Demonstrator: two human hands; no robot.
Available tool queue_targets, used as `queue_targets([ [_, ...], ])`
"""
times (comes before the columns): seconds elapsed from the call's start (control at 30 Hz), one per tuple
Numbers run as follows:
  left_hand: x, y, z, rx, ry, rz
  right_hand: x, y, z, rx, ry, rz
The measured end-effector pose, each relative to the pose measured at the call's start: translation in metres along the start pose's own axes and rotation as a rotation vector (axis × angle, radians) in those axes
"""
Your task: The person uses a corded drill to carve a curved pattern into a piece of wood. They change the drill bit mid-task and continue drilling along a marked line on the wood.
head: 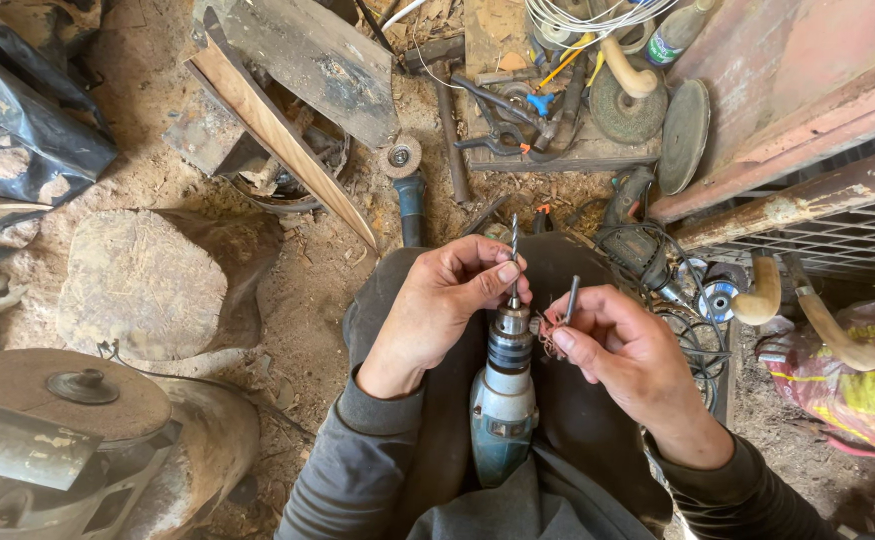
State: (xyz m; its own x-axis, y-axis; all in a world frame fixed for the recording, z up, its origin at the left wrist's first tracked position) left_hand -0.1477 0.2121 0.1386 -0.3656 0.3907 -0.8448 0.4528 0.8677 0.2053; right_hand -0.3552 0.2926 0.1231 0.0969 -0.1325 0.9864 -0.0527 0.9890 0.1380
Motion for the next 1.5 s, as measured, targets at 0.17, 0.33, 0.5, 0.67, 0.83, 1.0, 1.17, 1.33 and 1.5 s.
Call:
queue_targets([
  [0.17,-0.001,-0.001,0.0,-0.003,-0.01,0.001,0.032,0.003,-0.006,0.038,0.661,0.912],
  [0.33,-0.004,-0.002,0.002,0.005,-0.062,-0.009,0.027,0.004,0.0,0.068,0.285,0.602],
  [0.5,-0.004,-0.004,0.002,0.008,-0.046,-0.003,0.009,0.001,-0.012,0.007,-0.06,0.01],
  [0.67,-0.002,-0.004,0.002,0.015,-0.048,0.004,0.042,-0.009,-0.009,-0.031,0.714,0.925],
  [0.83,-0.002,-0.005,0.004,0.0,-0.082,-0.013,0.032,-0.008,0.01,-0.104,0.472,0.641],
  [1.0,-0.002,-0.006,0.004,0.011,-0.091,-0.028,-0.006,-0.011,0.007,0.112,0.072,-0.072],
  [1.17,-0.002,-0.007,0.004,0.019,-0.081,-0.024,0.001,-0.009,-0.009,0.108,0.279,-0.102],
  [1.33,0.0,-0.006,0.004,0.003,-0.078,-0.015,0.038,-0.006,-0.014,0.175,0.42,0.296],
  [1.5,-0.001,-0.006,0.002,0.023,-0.052,-0.033,0.041,-0.012,-0.031,0.148,0.537,0.166],
])
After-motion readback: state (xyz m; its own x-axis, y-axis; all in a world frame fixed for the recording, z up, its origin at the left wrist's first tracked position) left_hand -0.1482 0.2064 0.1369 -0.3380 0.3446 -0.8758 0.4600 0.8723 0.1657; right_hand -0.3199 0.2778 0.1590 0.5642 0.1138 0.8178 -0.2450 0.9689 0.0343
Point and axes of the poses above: each hand's wrist, its own y-axis away from the middle knuckle, its own z-axis out of the back of the hand, x = y × z, the point moved 3 cm from there along -y, towards the middle knuckle, and after that the axes turned 3 degrees about -x, right-handed, at the moved point
